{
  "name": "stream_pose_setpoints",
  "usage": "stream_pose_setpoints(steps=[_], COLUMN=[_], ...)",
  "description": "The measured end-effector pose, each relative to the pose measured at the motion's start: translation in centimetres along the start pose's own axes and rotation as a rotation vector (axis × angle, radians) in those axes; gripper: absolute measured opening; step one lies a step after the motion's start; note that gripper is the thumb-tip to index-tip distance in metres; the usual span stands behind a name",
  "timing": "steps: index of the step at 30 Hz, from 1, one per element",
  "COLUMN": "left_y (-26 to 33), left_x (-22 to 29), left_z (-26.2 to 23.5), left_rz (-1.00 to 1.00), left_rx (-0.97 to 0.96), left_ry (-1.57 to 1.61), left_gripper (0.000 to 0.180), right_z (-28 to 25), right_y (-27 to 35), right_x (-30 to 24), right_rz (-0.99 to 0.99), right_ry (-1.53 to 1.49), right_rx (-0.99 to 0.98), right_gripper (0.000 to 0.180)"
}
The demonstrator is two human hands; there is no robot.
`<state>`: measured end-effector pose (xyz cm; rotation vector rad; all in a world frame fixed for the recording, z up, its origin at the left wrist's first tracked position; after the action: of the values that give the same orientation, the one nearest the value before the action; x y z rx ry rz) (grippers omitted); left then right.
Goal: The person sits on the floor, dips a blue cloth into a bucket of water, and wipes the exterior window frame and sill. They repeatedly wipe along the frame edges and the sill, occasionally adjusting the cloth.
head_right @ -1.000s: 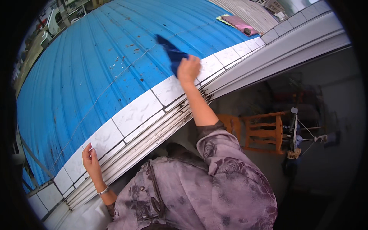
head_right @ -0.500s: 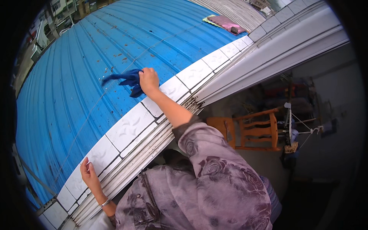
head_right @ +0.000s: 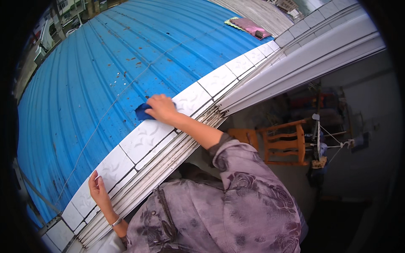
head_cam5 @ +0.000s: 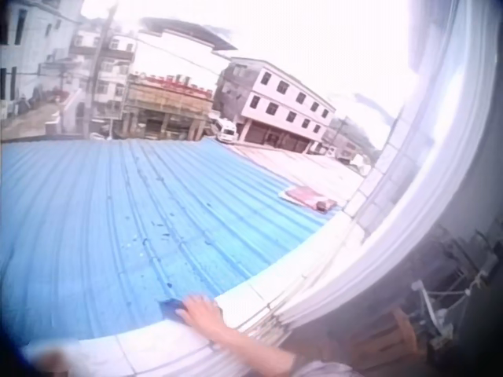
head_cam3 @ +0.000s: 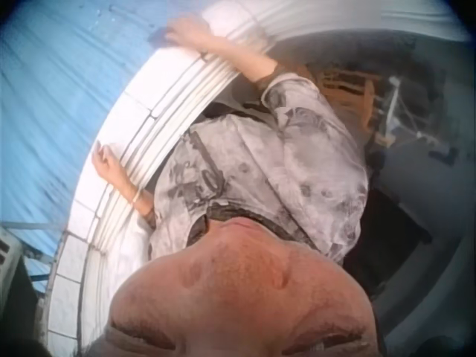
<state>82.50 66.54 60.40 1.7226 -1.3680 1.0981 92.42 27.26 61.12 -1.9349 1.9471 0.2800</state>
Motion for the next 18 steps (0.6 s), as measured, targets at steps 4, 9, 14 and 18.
stream_pose_setpoints(steps=[4, 9, 14, 18], left_y=[-1.1, -3.7, -8.6, -10.7], left_x=[2.9, 12.8, 16.4, 22.5], left_z=[2.4, 9.5, 9.8, 9.4], left_rz=[-0.177, 0.467, 0.273, 0.722], left_rx=[-0.195, -0.296, -0.535, -0.345], left_ry=[0.184, -0.105, 0.224, -0.149], left_gripper=[0.039, 0.072, 0.02, 0.021], right_z=[1.0, -0.8, -8.0, -11.3], right_y=[-1.2, 0.3, -2.0, -3.8], right_x=[-6.3, -10.8, -11.8, -12.9], right_rz=[-0.149, 0.025, -0.156, -0.279], right_ry=[-0.467, -0.865, -0.944, -0.669], right_rx=[-0.014, -0.248, -0.283, -0.097], right_gripper=[0.032, 0.031, 0.028, 0.028])
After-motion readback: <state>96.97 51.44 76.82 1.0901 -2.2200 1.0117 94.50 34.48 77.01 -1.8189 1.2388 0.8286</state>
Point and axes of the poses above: each hand's wrist, its own y-axis away from the middle knuckle, its own z-axis out of the palm, x = y × z, the point moved 8 cm from there along -y, towards the middle knuckle, and after that the axes turned 8 degrees about x, right-handed, at the moved point
